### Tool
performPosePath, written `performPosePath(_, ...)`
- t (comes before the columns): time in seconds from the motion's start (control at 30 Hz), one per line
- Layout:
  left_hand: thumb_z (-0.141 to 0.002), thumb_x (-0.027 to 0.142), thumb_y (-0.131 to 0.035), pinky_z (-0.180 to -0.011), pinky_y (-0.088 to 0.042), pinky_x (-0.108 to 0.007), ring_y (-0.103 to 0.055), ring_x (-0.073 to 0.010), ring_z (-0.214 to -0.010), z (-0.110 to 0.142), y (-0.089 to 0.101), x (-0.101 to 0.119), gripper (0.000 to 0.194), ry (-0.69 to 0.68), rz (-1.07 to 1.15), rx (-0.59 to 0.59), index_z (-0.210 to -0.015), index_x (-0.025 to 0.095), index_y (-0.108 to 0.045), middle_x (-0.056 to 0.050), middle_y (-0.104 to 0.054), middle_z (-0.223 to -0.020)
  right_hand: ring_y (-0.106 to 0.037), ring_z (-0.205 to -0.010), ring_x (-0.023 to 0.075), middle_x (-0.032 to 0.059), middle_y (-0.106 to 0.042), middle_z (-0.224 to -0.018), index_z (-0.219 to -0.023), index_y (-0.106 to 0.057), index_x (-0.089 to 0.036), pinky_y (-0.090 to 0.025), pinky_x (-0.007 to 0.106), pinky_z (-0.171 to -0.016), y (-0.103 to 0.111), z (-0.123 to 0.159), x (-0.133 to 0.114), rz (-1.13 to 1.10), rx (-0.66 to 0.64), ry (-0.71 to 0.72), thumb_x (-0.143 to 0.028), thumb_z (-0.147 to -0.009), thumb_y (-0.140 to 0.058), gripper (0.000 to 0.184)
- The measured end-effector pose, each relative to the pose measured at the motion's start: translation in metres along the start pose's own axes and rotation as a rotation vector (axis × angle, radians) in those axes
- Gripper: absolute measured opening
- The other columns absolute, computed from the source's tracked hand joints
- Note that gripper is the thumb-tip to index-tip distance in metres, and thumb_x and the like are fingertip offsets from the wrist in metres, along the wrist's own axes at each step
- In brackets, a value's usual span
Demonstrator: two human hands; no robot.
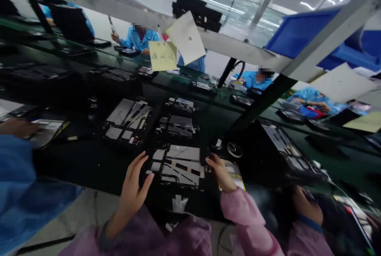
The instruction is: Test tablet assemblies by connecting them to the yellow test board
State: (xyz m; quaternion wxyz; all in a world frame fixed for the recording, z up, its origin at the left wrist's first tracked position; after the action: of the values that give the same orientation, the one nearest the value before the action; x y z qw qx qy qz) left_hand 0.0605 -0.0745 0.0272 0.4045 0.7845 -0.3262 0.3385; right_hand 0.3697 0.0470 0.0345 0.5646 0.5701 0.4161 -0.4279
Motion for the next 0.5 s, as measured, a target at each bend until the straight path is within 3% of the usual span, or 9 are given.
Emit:
performPosePath(0.1, -0.093, 0.034, -0.049, -0.108, -0.040, -0.048, -0.045, -0.0269, -0.131, 0.004, -0.018, -0.003, 0.044, -0.123, -0.175, -0.203, -0.136, 0.025, -0.044, -0.011, -0.047, -0.142, -0.066, -0.098, 0.0255, 0.0098, -0.069, -0.105, -0.107, -0.064, -0.018, -0.054, 0.041, -0.085, -0.024, 0.004, 0.016, 0.207, -0.099, 0.066, -0.030, -0.079, -0.059, 0.030)
performPosePath(0.23, -0.093, 0.039, -0.047, -0.107, -0.040, -0.051, -0.042, -0.0311, -0.134, -0.005, -0.051, -0.011, 0.045, -0.225, -0.361, -0.408, -0.135, 0.021, -0.048, -0.012, -0.046, -0.145, -0.058, -0.110, 0.0264, 0.0131, -0.061, -0.114, -0.114, -0.059, -0.017, -0.047, 0.046, -0.097, -0.019, 0.013, -0.008, 0.565, 0.060, 0.345, -0.018, -0.081, -0.055, 0.033)
performPosePath(0.3, -0.092, 0.039, -0.048, -0.108, -0.038, -0.053, -0.044, -0.0321, -0.132, -0.011, -0.064, -0.010, 0.044, -0.280, -0.422, -0.469, -0.132, 0.020, -0.051, -0.012, -0.051, -0.140, -0.058, -0.109, 0.0246, 0.0124, -0.061, -0.114, -0.118, -0.056, -0.017, -0.048, 0.042, -0.094, -0.034, 0.028, -0.017, 0.643, -0.037, 0.432, -0.017, -0.085, -0.053, 0.033)
performPosePath(0.4, -0.092, 0.034, -0.048, -0.113, -0.029, -0.054, -0.053, -0.0285, -0.121, -0.018, -0.076, 0.000, 0.039, -0.371, -0.463, -0.536, -0.128, 0.022, -0.054, -0.010, -0.061, -0.125, -0.054, -0.115, 0.0259, 0.0119, -0.060, -0.120, -0.124, -0.054, -0.018, -0.045, 0.042, -0.095, -0.075, 0.057, -0.023, 0.779, -0.270, 0.572, -0.024, -0.085, -0.063, 0.040)
performPosePath(0.5, -0.092, 0.032, -0.047, -0.115, -0.024, -0.054, -0.060, -0.0241, -0.104, -0.020, -0.082, 0.011, 0.031, -0.413, -0.469, -0.583, -0.119, 0.023, -0.058, -0.006, -0.065, -0.106, -0.052, -0.114, 0.0284, 0.0122, -0.060, -0.119, -0.125, -0.053, -0.019, -0.041, 0.046, -0.095, -0.098, 0.068, -0.023, 0.925, -0.297, 0.611, -0.034, -0.082, -0.069, 0.048)
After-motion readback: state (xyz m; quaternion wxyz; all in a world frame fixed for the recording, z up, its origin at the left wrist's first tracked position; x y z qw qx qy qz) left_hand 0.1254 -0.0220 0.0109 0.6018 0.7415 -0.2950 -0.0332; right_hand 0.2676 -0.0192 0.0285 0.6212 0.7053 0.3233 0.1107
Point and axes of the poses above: each hand's wrist, its own z-axis away from the middle knuckle, its own y-axis out of the back of the hand, x = y × z, the point moved 8 cm from there along -z, towards the middle knuckle
